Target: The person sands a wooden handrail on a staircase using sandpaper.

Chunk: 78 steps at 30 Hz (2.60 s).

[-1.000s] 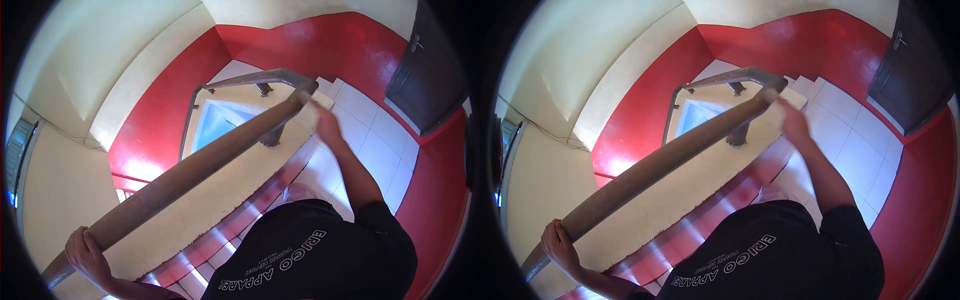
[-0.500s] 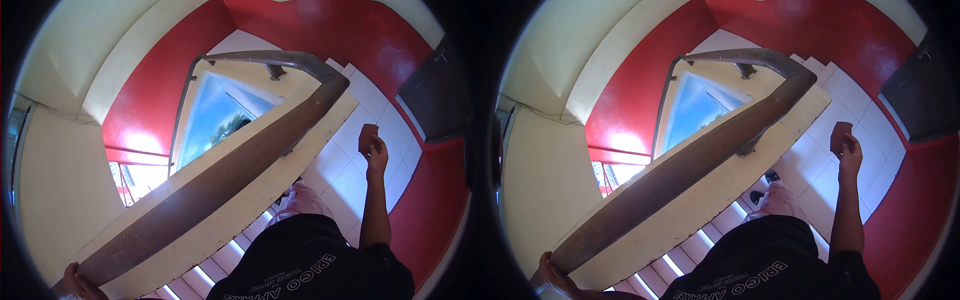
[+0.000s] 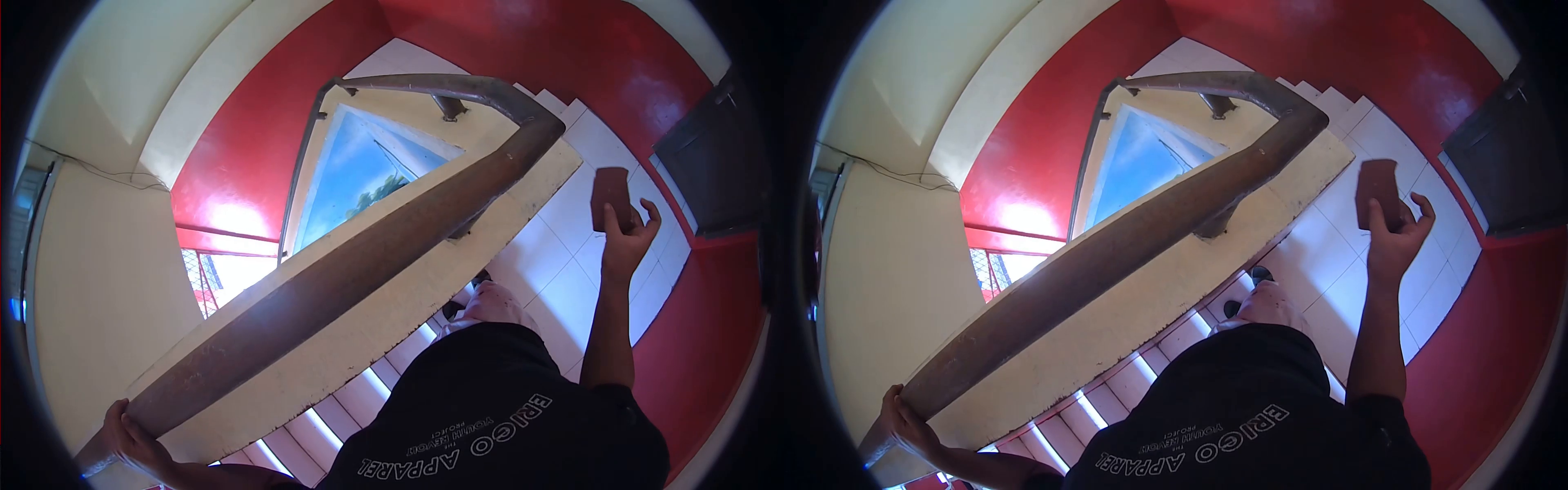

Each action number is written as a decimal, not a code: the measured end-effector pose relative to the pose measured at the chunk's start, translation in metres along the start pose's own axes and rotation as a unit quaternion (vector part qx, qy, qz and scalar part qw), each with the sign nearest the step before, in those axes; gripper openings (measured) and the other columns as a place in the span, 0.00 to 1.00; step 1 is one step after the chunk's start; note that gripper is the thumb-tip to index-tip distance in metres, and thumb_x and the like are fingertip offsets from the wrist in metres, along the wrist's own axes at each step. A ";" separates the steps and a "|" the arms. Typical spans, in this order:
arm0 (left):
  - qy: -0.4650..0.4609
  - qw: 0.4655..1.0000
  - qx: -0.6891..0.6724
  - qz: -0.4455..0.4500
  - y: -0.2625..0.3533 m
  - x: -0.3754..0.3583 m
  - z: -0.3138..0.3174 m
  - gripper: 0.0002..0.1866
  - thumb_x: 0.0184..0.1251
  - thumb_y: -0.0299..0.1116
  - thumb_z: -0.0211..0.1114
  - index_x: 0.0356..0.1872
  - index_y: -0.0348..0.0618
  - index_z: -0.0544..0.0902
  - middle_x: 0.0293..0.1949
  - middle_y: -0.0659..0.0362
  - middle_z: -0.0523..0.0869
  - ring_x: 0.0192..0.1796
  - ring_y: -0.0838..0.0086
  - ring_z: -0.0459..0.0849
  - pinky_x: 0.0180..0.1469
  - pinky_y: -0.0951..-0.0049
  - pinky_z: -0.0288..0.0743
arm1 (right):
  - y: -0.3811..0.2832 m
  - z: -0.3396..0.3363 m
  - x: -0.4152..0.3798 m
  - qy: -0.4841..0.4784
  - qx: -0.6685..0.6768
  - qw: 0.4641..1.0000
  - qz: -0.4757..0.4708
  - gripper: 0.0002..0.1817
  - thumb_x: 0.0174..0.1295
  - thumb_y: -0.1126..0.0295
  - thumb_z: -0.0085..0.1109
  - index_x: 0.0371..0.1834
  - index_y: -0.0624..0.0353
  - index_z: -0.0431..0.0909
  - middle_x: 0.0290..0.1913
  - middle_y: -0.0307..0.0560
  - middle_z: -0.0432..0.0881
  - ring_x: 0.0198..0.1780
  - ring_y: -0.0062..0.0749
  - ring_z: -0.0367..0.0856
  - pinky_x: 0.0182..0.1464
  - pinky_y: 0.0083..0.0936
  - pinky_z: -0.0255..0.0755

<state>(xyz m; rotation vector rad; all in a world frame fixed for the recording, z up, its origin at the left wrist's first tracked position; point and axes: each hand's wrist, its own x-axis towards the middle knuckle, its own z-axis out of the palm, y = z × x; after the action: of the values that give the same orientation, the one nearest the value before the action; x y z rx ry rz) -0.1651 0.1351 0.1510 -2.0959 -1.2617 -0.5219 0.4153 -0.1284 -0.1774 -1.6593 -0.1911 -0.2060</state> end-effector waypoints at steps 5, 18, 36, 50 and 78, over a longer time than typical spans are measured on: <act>-0.005 1.000 -0.003 0.015 -0.014 -0.001 -0.001 0.17 0.78 0.38 0.51 0.45 0.36 0.85 0.47 0.50 0.87 0.52 0.53 0.83 0.57 0.55 0.73 | -0.034 0.037 -0.024 -0.124 -0.056 0.982 -0.134 0.11 0.54 0.82 0.69 0.39 0.59 0.83 0.43 0.43 0.84 0.41 0.24 0.82 0.39 0.20 0.74; 0.024 0.997 -0.039 0.069 0.042 -0.002 0.006 0.18 0.79 0.43 0.55 0.43 0.38 0.86 0.47 0.50 0.88 0.54 0.54 0.85 0.58 0.55 0.75 | -0.128 0.108 -0.060 -0.409 -0.057 0.731 -0.543 0.21 0.59 0.70 0.61 0.58 0.45 0.84 0.61 0.37 0.83 0.53 0.40 0.77 0.58 0.39 0.67; 0.101 0.994 -0.034 0.016 0.055 0.002 0.024 0.16 0.75 0.33 0.52 0.37 0.40 0.89 0.36 0.56 0.91 0.39 0.62 0.88 0.47 0.61 0.77 | -0.019 0.029 0.043 -0.290 -0.116 0.939 -0.142 0.24 0.74 0.81 0.42 0.71 0.55 0.72 0.67 0.52 0.78 0.69 0.40 0.75 0.73 0.33 0.63; 0.103 0.991 -0.078 -0.028 0.044 0.000 0.028 0.17 0.77 0.34 0.52 0.39 0.37 0.89 0.37 0.54 0.91 0.41 0.62 0.88 0.50 0.62 0.78 | -0.011 0.059 -0.005 -0.287 0.008 0.943 -0.169 0.21 0.75 0.81 0.44 0.70 0.67 0.71 0.67 0.58 0.76 0.69 0.39 0.74 0.73 0.32 0.62; 0.117 0.979 -0.145 -0.086 0.003 -0.015 0.034 0.24 0.81 0.41 0.45 0.47 0.30 0.85 0.45 0.48 0.89 0.49 0.59 0.86 0.57 0.60 0.77 | -0.088 0.110 -0.065 -0.492 0.154 0.738 -0.436 0.21 0.64 0.70 0.57 0.60 0.59 0.80 0.65 0.51 0.79 0.70 0.46 0.74 0.74 0.45 0.65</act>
<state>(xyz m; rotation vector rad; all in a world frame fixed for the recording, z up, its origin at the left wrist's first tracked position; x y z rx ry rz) -0.1691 0.1480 0.1167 -2.0877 -1.2952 -1.0532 0.3331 -0.0109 -0.1191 -1.0714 -1.7344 0.0404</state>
